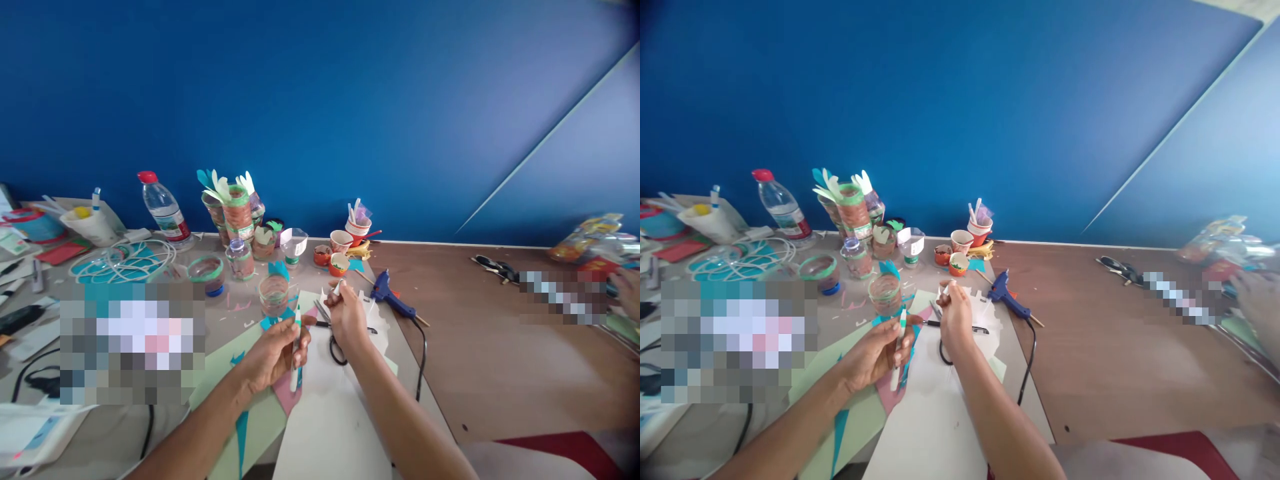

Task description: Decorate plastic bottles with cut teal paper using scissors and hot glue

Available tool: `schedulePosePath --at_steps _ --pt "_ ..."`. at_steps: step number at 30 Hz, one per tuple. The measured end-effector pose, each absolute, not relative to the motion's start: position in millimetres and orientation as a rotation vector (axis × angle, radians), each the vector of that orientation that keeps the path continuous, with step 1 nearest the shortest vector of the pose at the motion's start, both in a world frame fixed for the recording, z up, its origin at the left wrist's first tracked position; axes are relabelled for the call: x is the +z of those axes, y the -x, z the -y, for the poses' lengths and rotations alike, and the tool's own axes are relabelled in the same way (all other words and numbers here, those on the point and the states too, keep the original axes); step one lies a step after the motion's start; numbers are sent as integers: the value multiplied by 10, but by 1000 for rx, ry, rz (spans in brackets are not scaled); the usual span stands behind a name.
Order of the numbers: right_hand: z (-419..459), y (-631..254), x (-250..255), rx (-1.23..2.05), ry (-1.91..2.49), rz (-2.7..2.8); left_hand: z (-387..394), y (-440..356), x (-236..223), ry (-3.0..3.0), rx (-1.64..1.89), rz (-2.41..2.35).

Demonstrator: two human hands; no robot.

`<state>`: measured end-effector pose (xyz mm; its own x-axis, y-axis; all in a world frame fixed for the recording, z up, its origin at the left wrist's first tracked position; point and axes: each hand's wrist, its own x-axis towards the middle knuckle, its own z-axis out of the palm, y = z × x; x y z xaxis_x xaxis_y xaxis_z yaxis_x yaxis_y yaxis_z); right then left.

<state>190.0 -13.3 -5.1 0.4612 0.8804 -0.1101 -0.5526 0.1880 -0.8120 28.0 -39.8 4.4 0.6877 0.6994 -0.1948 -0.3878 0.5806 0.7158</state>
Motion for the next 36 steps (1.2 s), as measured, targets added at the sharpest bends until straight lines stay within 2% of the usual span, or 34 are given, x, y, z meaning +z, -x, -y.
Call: schedulePosePath --at_steps 4,11,14,25,36 --pt "245 -1777 18 1228 813 512 405 -207 110 -746 747 -430" --pt "397 -1618 51 1583 706 717 275 -8 248 -671 1230 -295" --pt "427 -1568 23 1675 679 750 224 36 297 -598 1329 -284" --pt "485 -1471 32 1800 633 736 217 26 280 -637 1361 -334" --pt "489 -1393 -25 1740 572 626 284 -15 196 -909 1472 -572"
